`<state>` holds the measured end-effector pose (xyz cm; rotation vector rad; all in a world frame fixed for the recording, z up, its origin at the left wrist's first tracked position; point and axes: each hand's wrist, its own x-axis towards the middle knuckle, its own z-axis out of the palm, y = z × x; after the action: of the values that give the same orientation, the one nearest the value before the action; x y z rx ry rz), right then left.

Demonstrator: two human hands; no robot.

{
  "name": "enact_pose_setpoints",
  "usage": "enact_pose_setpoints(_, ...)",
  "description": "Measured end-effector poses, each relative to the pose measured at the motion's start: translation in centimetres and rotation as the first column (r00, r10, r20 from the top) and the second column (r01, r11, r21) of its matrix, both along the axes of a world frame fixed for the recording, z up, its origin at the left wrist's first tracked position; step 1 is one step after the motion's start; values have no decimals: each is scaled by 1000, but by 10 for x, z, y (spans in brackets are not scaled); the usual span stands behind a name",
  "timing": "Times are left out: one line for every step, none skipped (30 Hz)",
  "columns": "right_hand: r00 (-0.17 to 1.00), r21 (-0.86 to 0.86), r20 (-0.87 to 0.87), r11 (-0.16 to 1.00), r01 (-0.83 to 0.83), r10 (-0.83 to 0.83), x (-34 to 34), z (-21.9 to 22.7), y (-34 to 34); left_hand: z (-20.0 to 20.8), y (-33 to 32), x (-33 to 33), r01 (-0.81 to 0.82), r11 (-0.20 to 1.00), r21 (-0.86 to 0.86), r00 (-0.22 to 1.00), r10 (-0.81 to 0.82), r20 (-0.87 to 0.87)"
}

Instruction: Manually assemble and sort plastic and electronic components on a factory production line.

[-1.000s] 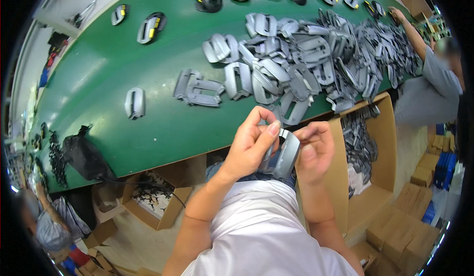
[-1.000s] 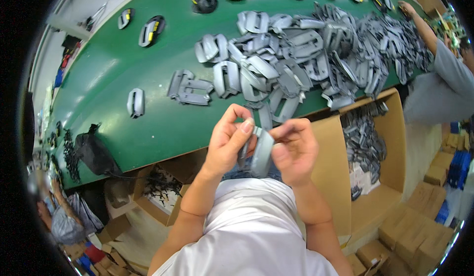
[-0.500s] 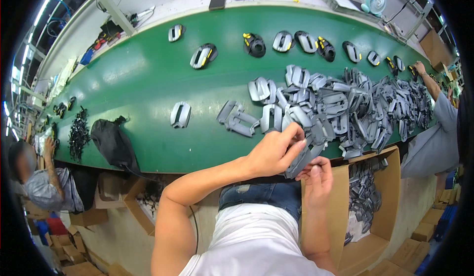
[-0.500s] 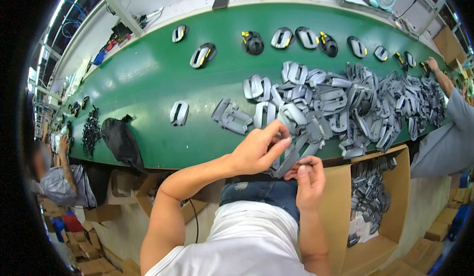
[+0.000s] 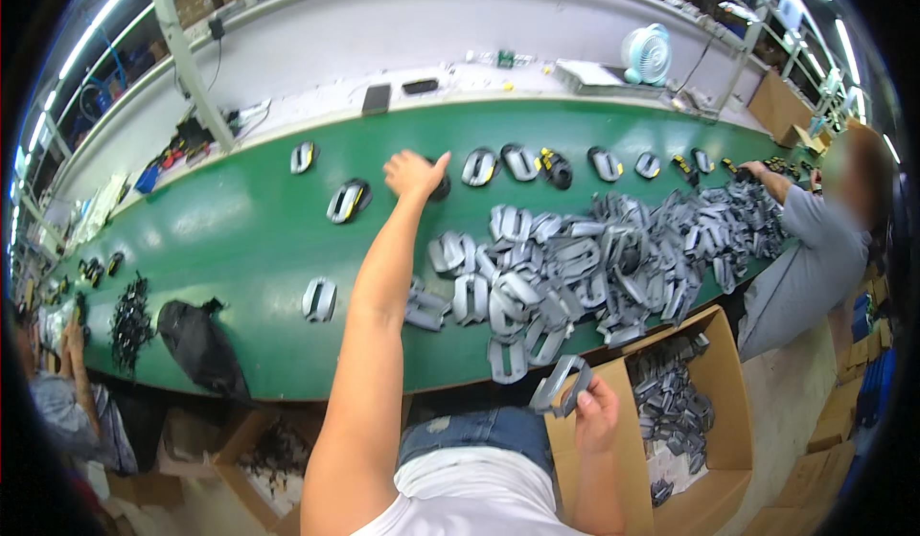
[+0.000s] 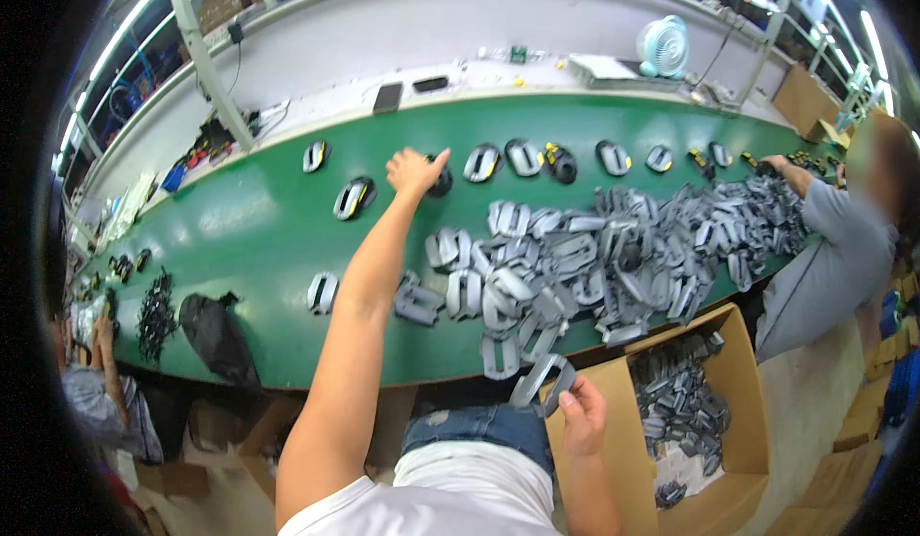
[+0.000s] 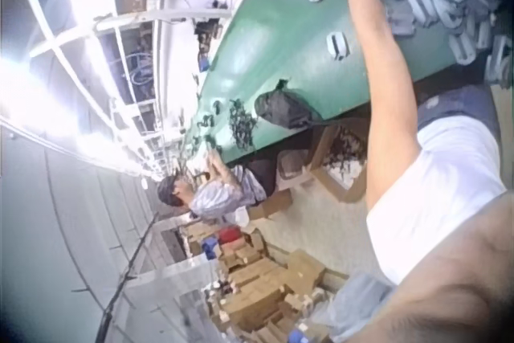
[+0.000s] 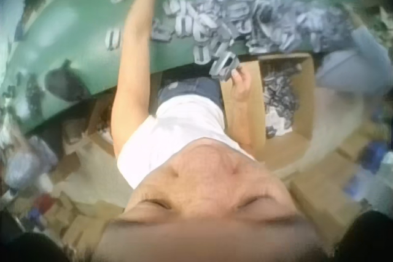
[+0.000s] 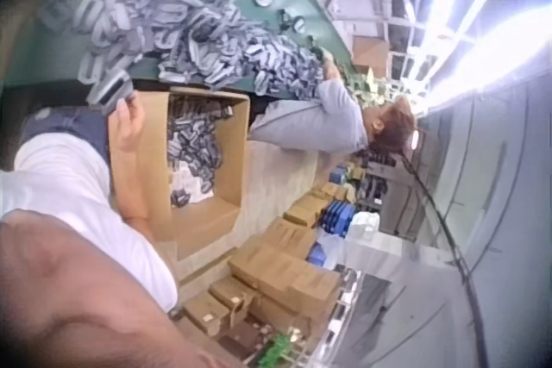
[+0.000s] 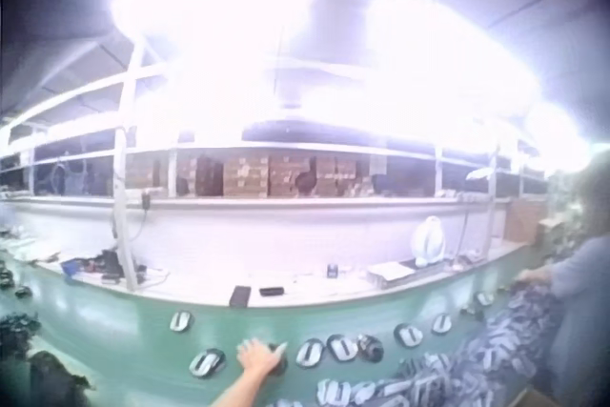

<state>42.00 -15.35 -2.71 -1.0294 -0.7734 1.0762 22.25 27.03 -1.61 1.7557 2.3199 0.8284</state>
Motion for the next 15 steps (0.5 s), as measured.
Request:
enact_pose_setpoints(1000,-23,17,1000,9,-8,1,0,-2,-13,6,1,-25,999,-46,1000,26,16)
enact_pose_setpoints(999,-52,26,998,-20,22,2,3,-3,-26,8,1,8,997,-73,1000,-7,17)
enact_pose_setpoints(1000,-36,29,999,7,-6,3,1,-4,-34,10,4,49,993,-104,999,-48,14)
enact_pose_setpoints(999,-40,34,999,2,0,3,-1,-5,-33,10,6,74,993,-93,997,-73,15)
enact_pose_setpoints(999,-46,38,999,-14,16,3,-2,-6,-32,9,4,150,981,-126,987,-142,68)
enact_pose_setpoints(999,-47,23,998,-35,36,1,1,-6,-29,10,2,224,962,-159,971,-206,122)
enact_pose_setpoints(999,-45,24,999,-28,29,-1,1,-3,-26,12,-1,230,961,-156,969,-213,122)
enact_pose_setpoints(998,-43,58,999,-22,25,-1,0,-3,-17,7,-5,382,923,-38,908,-367,201)
enact_pose_setpoints(996,-44,91,999,-20,24,-2,0,-4,-12,0,-8,509,857,88,819,-513,259)
enact_pose_setpoints(996,-56,90,998,-22,27,-4,3,-6,-14,-10,-8,501,850,162,828,-525,196)
enact_pose_setpoints(997,-31,65,999,-45,47,-6,8,-4,-6,-25,-11,496,854,154,832,-519,195)
enact_pose_setpoints(998,-6,37,998,-58,58,-7,10,1,7,-44,-11,539,821,189,709,-564,425)
enact_pose_setpoints(998,-16,28,998,-59,60,-6,10,8,20,-65,-11,566,791,233,536,-567,626)
enact_pose_setpoints(998,-18,46,999,-37,38,-4,9,13,31,-90,-10,654,719,235,388,-585,712)
enact_pose_setpoints(998,-31,63,999,-12,14,-4,9,14,38,-120,-6,730,639,244,230,-565,792)
